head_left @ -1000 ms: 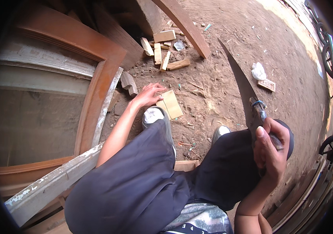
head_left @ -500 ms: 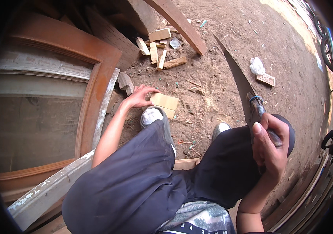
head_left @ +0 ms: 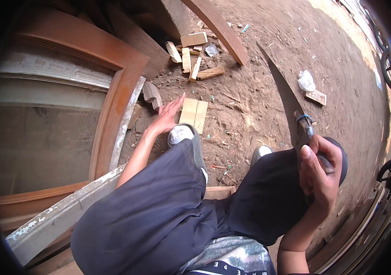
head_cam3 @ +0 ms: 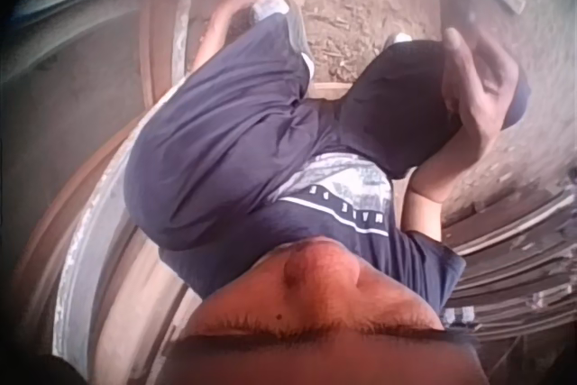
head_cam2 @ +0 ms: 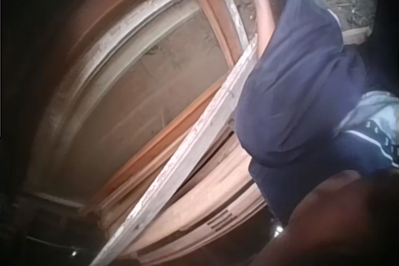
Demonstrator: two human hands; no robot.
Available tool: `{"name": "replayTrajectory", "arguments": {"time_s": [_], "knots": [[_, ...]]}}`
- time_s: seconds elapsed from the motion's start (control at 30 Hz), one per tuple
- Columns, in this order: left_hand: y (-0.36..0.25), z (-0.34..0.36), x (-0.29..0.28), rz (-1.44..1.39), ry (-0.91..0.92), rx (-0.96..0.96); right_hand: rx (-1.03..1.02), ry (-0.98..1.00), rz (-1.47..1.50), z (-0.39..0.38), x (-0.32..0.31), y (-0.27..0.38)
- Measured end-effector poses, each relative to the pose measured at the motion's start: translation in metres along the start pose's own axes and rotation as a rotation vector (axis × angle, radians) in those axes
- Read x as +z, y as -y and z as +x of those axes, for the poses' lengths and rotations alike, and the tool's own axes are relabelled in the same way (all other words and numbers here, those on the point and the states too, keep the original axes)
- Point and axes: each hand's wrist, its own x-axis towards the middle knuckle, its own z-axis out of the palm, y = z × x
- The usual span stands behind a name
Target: The person sits on the ground and uses a machete to repeatedly strike and split a small piece of wood held between their feet. The person adjusts the wood occasionally and continues chopping until the clip ends.
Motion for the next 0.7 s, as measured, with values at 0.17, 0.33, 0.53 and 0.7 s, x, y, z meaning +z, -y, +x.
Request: {"name": "replayTrajectory", "arguments": {"time_s": [0.17, 0.33, 0.53, 0.7], "knots": [[0.003, 0.010, -0.007, 0.080, 0.006, 0.013, -0.016, -0.002, -0.020, -0.001, 0.001, -0.002], [0.002, 0.016, -0.002, -0.010, -0.002, -0.003, -0.001, -0.015, -0.022, -0.001, 0.000, -0.003], [0.008, 0.020, -0.002, -0.051, 0.073, -0.032, 0.022, -0.030, -0.025, 0.000, 0.004, -0.001], [0.009, 0.022, 0.001, -0.163, 0.093, -0.032, 0.028, -0.024, -0.025, -0.001, 0.003, -0.001]]}}
